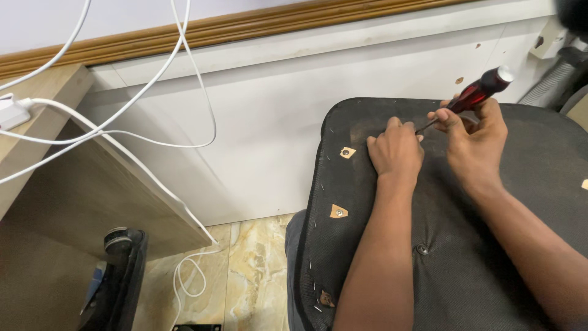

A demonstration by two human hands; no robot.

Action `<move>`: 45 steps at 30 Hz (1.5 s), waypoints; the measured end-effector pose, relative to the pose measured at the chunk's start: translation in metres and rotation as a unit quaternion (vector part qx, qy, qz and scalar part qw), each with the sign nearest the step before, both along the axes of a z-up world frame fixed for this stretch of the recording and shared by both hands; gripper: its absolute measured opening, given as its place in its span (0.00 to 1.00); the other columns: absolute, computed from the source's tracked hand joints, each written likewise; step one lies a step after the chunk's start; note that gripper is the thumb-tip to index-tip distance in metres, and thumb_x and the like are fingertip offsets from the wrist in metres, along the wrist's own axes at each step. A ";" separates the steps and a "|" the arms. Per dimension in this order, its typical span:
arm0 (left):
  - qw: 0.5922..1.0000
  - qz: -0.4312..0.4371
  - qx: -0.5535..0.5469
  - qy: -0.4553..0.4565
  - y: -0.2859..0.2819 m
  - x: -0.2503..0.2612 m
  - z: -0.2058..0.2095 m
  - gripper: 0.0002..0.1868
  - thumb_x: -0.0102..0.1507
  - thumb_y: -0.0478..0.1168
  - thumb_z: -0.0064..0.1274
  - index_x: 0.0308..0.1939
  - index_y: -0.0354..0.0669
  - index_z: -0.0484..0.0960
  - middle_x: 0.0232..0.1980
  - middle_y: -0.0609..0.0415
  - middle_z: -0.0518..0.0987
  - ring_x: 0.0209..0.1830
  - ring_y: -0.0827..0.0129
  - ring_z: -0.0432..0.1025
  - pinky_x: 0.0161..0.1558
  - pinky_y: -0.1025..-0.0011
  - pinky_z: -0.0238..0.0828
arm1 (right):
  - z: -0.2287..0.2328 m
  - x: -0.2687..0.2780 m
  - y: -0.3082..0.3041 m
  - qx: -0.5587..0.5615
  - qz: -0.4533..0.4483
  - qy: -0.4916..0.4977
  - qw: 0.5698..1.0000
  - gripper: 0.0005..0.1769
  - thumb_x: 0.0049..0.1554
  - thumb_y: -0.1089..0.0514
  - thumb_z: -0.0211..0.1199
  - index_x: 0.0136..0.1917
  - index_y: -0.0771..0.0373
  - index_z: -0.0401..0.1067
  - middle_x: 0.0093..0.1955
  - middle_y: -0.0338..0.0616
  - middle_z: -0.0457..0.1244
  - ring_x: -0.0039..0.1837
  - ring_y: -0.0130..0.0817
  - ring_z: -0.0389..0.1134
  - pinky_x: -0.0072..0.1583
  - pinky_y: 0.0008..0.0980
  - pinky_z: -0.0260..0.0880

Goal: The person uses a screwdriver to tighten screws on a black upholstered chair seat. The hands hold the seat steady while turning the screwdriver clockwise at multiple screw locations.

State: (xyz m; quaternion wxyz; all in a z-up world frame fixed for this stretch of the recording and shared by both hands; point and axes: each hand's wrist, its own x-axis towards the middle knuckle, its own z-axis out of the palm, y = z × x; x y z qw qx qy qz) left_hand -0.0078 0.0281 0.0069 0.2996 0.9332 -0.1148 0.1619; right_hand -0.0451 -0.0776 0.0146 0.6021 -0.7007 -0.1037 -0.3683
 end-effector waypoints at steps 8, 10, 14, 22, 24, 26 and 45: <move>0.999 0.008 0.010 0.039 0.006 0.001 0.003 0.09 0.65 0.47 0.56 0.43 0.49 0.85 0.49 0.55 0.79 0.44 0.61 0.79 0.54 0.56 0.66 | 0.002 -0.007 0.007 -0.118 -0.117 0.026 0.986 0.22 0.66 0.65 0.69 0.68 0.72 0.63 0.60 0.53 0.64 0.60 0.37 0.69 0.61 0.31 0.73; 1.000 0.003 0.001 0.022 0.007 0.003 -0.001 0.09 0.65 0.47 0.55 0.43 0.50 0.85 0.49 0.56 0.79 0.43 0.61 0.79 0.53 0.56 0.66 | 0.002 -0.005 0.009 -0.094 -0.102 0.026 0.990 0.24 0.66 0.66 0.69 0.71 0.70 0.64 0.61 0.51 0.66 0.62 0.35 0.70 0.63 0.30 0.73; 1.000 -0.008 -0.024 -0.003 0.002 0.007 -0.008 0.09 0.67 0.46 0.53 0.41 0.50 0.86 0.49 0.56 0.80 0.42 0.62 0.79 0.52 0.57 0.66 | 0.003 -0.004 0.006 -0.052 -0.080 0.037 0.995 0.27 0.64 0.67 0.67 0.73 0.69 0.61 0.61 0.48 0.69 0.63 0.31 0.72 0.66 0.28 0.75; 1.000 -0.004 -0.023 0.006 -0.008 0.010 -0.007 0.10 0.67 0.48 0.54 0.40 0.48 0.86 0.48 0.55 0.80 0.41 0.63 0.80 0.52 0.57 0.67 | -0.002 0.001 -0.001 -0.032 0.020 -0.035 0.999 0.23 0.70 0.66 0.61 0.74 0.68 0.58 0.67 0.46 0.66 0.68 0.30 0.69 0.71 0.26 0.70; 1.000 -0.009 -0.005 0.020 -0.010 0.011 -0.006 0.10 0.67 0.48 0.54 0.42 0.48 0.85 0.48 0.54 0.80 0.41 0.62 0.80 0.51 0.57 0.67 | -0.006 0.002 -0.004 -0.062 -0.031 -0.025 0.997 0.23 0.69 0.66 0.65 0.72 0.68 0.59 0.65 0.47 0.64 0.65 0.31 0.68 0.68 0.26 0.70; 1.000 -0.011 -0.009 0.006 -0.010 0.010 -0.005 0.10 0.66 0.48 0.54 0.41 0.47 0.85 0.49 0.54 0.80 0.41 0.61 0.80 0.52 0.56 0.67 | -0.008 0.003 -0.009 -0.146 -0.140 0.030 0.979 0.23 0.66 0.65 0.70 0.69 0.70 0.63 0.60 0.49 0.62 0.60 0.34 0.66 0.62 0.28 0.70; 0.999 -0.015 -0.048 -0.012 0.003 0.007 -0.008 0.09 0.66 0.48 0.56 0.39 0.50 0.86 0.45 0.55 0.80 0.43 0.59 0.79 0.52 0.55 0.65 | -0.009 0.003 -0.002 -0.128 -0.094 0.035 0.987 0.26 0.68 0.66 0.70 0.71 0.69 0.59 0.58 0.45 0.69 0.60 0.27 0.72 0.61 0.25 0.73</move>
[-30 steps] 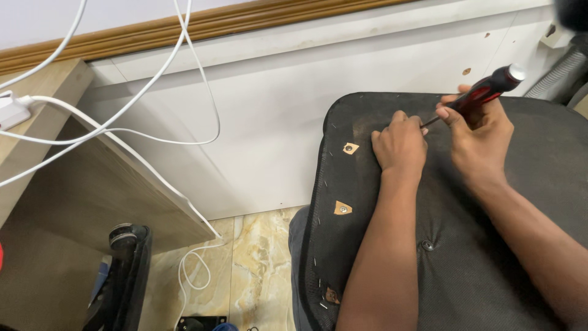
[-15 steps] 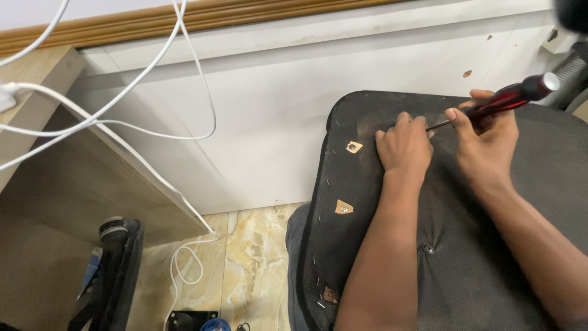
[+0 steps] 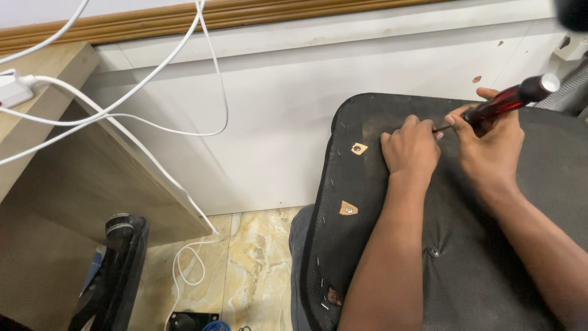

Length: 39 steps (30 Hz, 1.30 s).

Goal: The person uses a screwdriver to tighten screws on a black upholstered chair seat. The hands hold the seat steady while turning the screwdriver clockwise at multiple screw locations.

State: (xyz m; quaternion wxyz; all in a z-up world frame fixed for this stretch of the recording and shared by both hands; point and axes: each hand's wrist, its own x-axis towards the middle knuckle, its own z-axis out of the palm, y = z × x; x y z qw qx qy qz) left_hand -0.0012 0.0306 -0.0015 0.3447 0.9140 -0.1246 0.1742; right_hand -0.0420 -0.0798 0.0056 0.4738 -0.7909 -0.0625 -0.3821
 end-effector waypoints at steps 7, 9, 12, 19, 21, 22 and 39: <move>0.999 -0.001 0.005 0.037 -0.003 -0.001 0.001 0.11 0.67 0.49 0.55 0.39 0.49 0.86 0.44 0.56 0.81 0.42 0.62 0.78 0.53 0.57 0.64 | -0.004 0.000 -0.003 0.038 0.002 -0.073 0.997 0.18 0.72 0.66 0.68 0.68 0.71 0.63 0.56 0.49 0.66 0.58 0.30 0.71 0.63 0.26 0.73; 0.999 -0.004 0.016 0.029 -0.002 -0.001 0.001 0.11 0.68 0.48 0.54 0.40 0.48 0.86 0.44 0.56 0.80 0.40 0.63 0.79 0.52 0.58 0.64 | 0.001 0.001 -0.001 0.036 0.014 -0.071 0.997 0.17 0.72 0.66 0.69 0.66 0.71 0.63 0.55 0.48 0.67 0.60 0.31 0.72 0.65 0.27 0.74; 1.000 -0.004 0.008 0.021 -0.003 0.001 0.003 0.11 0.68 0.47 0.53 0.40 0.48 0.86 0.46 0.55 0.80 0.40 0.63 0.79 0.51 0.57 0.65 | 0.009 -0.003 0.003 0.033 0.036 -0.089 0.995 0.15 0.71 0.68 0.66 0.64 0.71 0.61 0.58 0.46 0.68 0.64 0.31 0.73 0.68 0.27 0.76; 0.999 0.001 0.027 0.034 -0.008 0.003 0.002 0.11 0.67 0.47 0.55 0.39 0.46 0.87 0.47 0.53 0.79 0.43 0.61 0.78 0.52 0.57 0.65 | 0.016 -0.008 0.011 0.009 -0.025 -0.074 0.997 0.18 0.66 0.70 0.66 0.65 0.74 0.62 0.58 0.51 0.65 0.60 0.34 0.70 0.62 0.30 0.73; 0.999 0.006 0.026 0.019 -0.007 0.004 0.000 0.10 0.66 0.46 0.55 0.39 0.47 0.86 0.46 0.54 0.79 0.42 0.62 0.78 0.52 0.57 0.65 | 0.016 -0.007 0.011 0.029 0.001 -0.070 0.997 0.18 0.69 0.69 0.66 0.68 0.73 0.62 0.59 0.49 0.67 0.63 0.33 0.72 0.65 0.29 0.74; 0.999 0.006 0.028 0.015 -0.007 0.004 -0.001 0.10 0.66 0.47 0.55 0.39 0.47 0.86 0.46 0.54 0.80 0.42 0.62 0.78 0.51 0.57 0.66 | 0.016 -0.007 0.010 0.033 0.012 -0.076 0.997 0.20 0.69 0.69 0.65 0.70 0.73 0.62 0.59 0.48 0.67 0.63 0.33 0.72 0.66 0.29 0.74; 0.997 0.001 0.057 0.058 -0.005 0.003 0.001 0.12 0.67 0.48 0.54 0.40 0.46 0.87 0.45 0.52 0.80 0.42 0.62 0.78 0.53 0.57 0.66 | 0.010 -0.006 0.010 0.021 -0.002 -0.049 0.999 0.25 0.69 0.67 0.67 0.73 0.72 0.59 0.61 0.52 0.65 0.63 0.33 0.69 0.65 0.30 0.72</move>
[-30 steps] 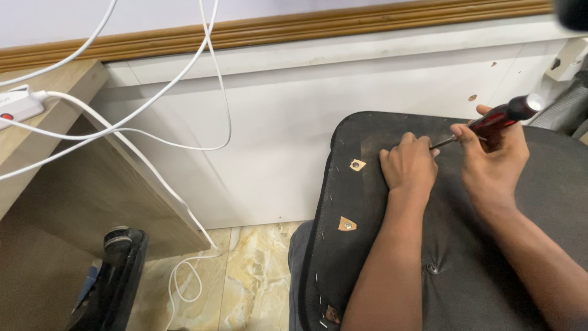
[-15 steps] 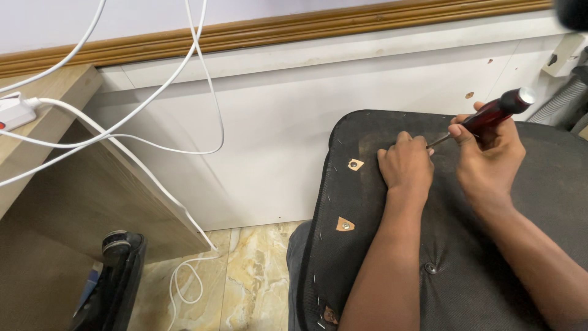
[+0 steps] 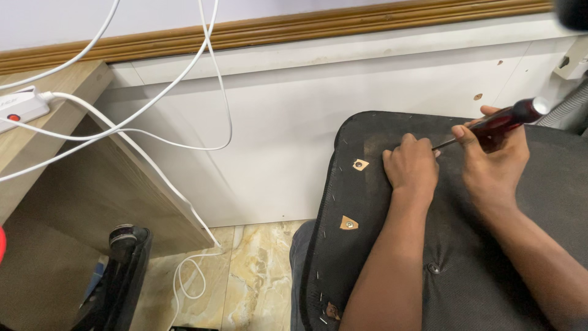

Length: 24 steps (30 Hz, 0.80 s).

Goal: The person uses a screwdriver to tighten screws on a black upholstered chair seat. The hands hold the seat steady while turning the screwdriver clockwise at multiple screw locations.

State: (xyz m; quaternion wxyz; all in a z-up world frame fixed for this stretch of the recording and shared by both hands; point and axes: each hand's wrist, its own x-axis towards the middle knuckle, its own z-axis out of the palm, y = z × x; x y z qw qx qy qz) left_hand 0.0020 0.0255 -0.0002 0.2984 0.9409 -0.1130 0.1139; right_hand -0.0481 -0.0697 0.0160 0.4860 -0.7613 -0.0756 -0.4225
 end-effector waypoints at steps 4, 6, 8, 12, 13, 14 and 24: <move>0.999 -0.004 -0.024 -0.021 -0.001 0.004 -0.004 0.11 0.67 0.47 0.54 0.40 0.46 0.87 0.46 0.53 0.80 0.41 0.62 0.79 0.52 0.57 0.66 | 0.006 -0.001 -0.003 -0.003 0.045 -0.021 0.999 0.23 0.71 0.70 0.63 0.74 0.73 0.58 0.62 0.48 0.68 0.66 0.30 0.71 0.70 0.29 0.72; 0.999 -0.005 -0.033 -0.024 -0.001 0.005 -0.006 0.10 0.67 0.46 0.54 0.40 0.46 0.87 0.46 0.53 0.80 0.41 0.61 0.79 0.52 0.57 0.65 | 0.009 -0.002 0.003 0.010 0.046 -0.026 0.999 0.22 0.69 0.70 0.61 0.72 0.72 0.58 0.60 0.46 0.68 0.64 0.28 0.70 0.68 0.26 0.71; 0.999 -0.003 -0.030 -0.029 -0.001 0.005 -0.006 0.10 0.67 0.46 0.55 0.40 0.46 0.87 0.46 0.52 0.80 0.41 0.60 0.78 0.52 0.57 0.65 | 0.010 -0.002 0.011 0.054 0.041 -0.033 0.997 0.22 0.63 0.69 0.59 0.68 0.70 0.57 0.57 0.43 0.67 0.62 0.24 0.68 0.63 0.21 0.69; 0.999 0.001 -0.033 -0.025 0.002 0.005 -0.008 0.10 0.67 0.46 0.55 0.39 0.46 0.86 0.45 0.52 0.80 0.41 0.61 0.79 0.52 0.57 0.65 | 0.012 -0.006 0.014 -0.039 -0.003 -0.007 0.999 0.15 0.66 0.71 0.63 0.65 0.73 0.65 0.58 0.55 0.63 0.57 0.32 0.68 0.60 0.29 0.71; 0.999 0.002 -0.038 -0.030 0.002 0.004 -0.008 0.11 0.67 0.47 0.54 0.39 0.46 0.86 0.45 0.52 0.80 0.41 0.61 0.79 0.52 0.57 0.65 | 0.013 -0.005 0.012 -0.025 0.028 -0.009 0.999 0.12 0.69 0.70 0.63 0.64 0.72 0.66 0.59 0.51 0.65 0.59 0.30 0.69 0.64 0.29 0.73; 0.999 0.004 -0.042 -0.035 0.002 0.005 -0.009 0.11 0.68 0.47 0.54 0.38 0.46 0.86 0.45 0.52 0.80 0.41 0.61 0.79 0.53 0.57 0.65 | 0.014 -0.004 0.010 -0.011 0.058 -0.011 0.998 0.09 0.72 0.68 0.62 0.63 0.72 0.66 0.59 0.48 0.68 0.62 0.28 0.71 0.68 0.28 0.74; 0.999 0.013 -0.021 -0.029 -0.001 0.003 -0.005 0.09 0.66 0.47 0.57 0.42 0.47 0.86 0.47 0.52 0.79 0.44 0.59 0.79 0.53 0.55 0.65 | 0.013 -0.007 0.010 -0.025 -0.033 -0.010 0.999 0.15 0.67 0.64 0.66 0.60 0.70 0.62 0.56 0.47 0.64 0.58 0.31 0.68 0.59 0.27 0.71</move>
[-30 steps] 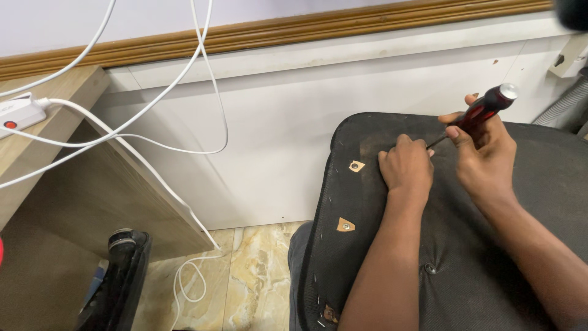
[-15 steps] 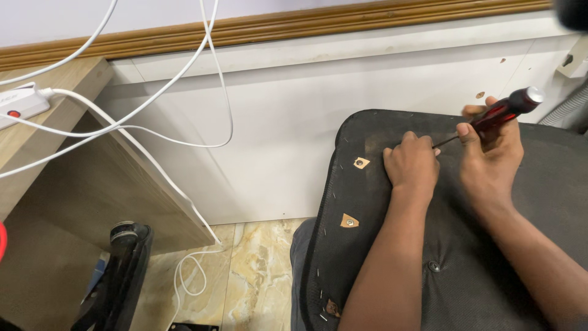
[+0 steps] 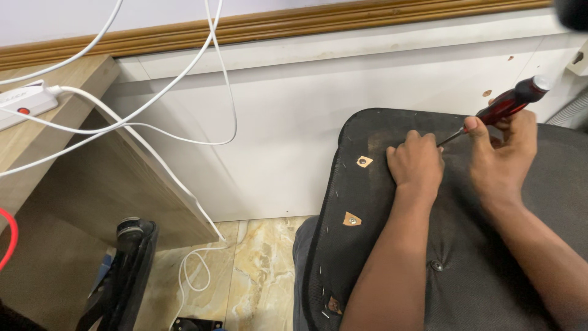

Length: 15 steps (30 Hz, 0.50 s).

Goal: The person uses a screwdriver to tighten screws on a black upholstered chair seat. The hands hold the seat steady while turning the screwdriver clockwise at multiple screw locations.

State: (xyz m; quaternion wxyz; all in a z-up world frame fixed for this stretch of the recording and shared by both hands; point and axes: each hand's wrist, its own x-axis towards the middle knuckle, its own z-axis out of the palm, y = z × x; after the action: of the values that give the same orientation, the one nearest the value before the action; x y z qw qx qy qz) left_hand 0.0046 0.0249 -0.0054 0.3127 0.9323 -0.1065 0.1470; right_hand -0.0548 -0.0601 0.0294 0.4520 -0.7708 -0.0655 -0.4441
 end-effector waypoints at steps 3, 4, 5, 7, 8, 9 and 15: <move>0.999 0.005 -0.006 -0.040 0.001 -0.004 -0.001 0.09 0.64 0.47 0.58 0.43 0.49 0.85 0.47 0.53 0.80 0.45 0.58 0.78 0.53 0.55 0.65 | -0.003 0.001 0.003 -0.005 0.025 -0.018 1.000 0.13 0.71 0.65 0.64 0.63 0.71 0.63 0.57 0.47 0.65 0.58 0.29 0.69 0.61 0.25 0.72; 1.000 0.004 0.000 -0.029 0.004 -0.004 -0.003 0.08 0.64 0.46 0.58 0.42 0.49 0.86 0.46 0.53 0.80 0.44 0.59 0.78 0.53 0.56 0.65 | -0.004 0.002 0.003 0.022 0.038 -0.011 0.999 0.14 0.69 0.66 0.62 0.64 0.70 0.63 0.56 0.44 0.66 0.58 0.28 0.69 0.61 0.24 0.72; 1.000 -0.003 0.004 -0.018 0.003 -0.003 -0.003 0.07 0.65 0.46 0.57 0.42 0.50 0.86 0.46 0.54 0.80 0.44 0.60 0.79 0.53 0.57 0.66 | -0.006 0.002 0.001 0.047 0.046 -0.004 0.998 0.16 0.66 0.66 0.60 0.65 0.70 0.62 0.55 0.42 0.66 0.58 0.26 0.69 0.61 0.23 0.71; 1.000 -0.011 0.008 0.003 0.000 0.001 -0.003 0.07 0.66 0.45 0.56 0.40 0.50 0.86 0.45 0.55 0.80 0.43 0.62 0.79 0.53 0.57 0.66 | -0.009 0.005 -0.002 0.010 0.070 -0.014 0.997 0.16 0.70 0.70 0.58 0.69 0.73 0.62 0.58 0.46 0.67 0.63 0.30 0.70 0.66 0.26 0.72; 1.000 -0.012 0.008 0.014 0.000 0.002 -0.003 0.08 0.66 0.46 0.56 0.40 0.50 0.86 0.45 0.55 0.80 0.43 0.62 0.79 0.53 0.58 0.66 | -0.010 0.006 -0.003 -0.008 0.082 -0.019 0.996 0.16 0.72 0.72 0.58 0.71 0.75 0.62 0.59 0.48 0.68 0.66 0.31 0.71 0.69 0.28 0.72; 1.000 -0.013 0.008 0.024 0.001 0.003 -0.002 0.08 0.67 0.46 0.55 0.39 0.50 0.86 0.45 0.56 0.80 0.42 0.62 0.79 0.53 0.58 0.66 | -0.009 0.008 -0.004 -0.004 0.084 -0.014 0.996 0.16 0.73 0.71 0.58 0.71 0.75 0.62 0.60 0.48 0.68 0.66 0.32 0.71 0.69 0.28 0.73; 1.000 -0.006 0.004 0.016 0.004 0.001 0.000 0.11 0.67 0.47 0.54 0.38 0.47 0.86 0.44 0.54 0.81 0.43 0.62 0.79 0.53 0.58 0.66 | -0.006 0.013 -0.009 0.005 0.134 0.030 0.991 0.16 0.72 0.68 0.57 0.71 0.73 0.63 0.61 0.48 0.68 0.64 0.31 0.70 0.69 0.30 0.73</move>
State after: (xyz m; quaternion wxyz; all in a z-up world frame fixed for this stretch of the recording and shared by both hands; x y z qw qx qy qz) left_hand 0.0059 0.0289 -0.0055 0.3121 0.9350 -0.1079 0.1294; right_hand -0.0417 -0.0692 0.0236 0.5130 -0.7658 -0.1521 -0.3568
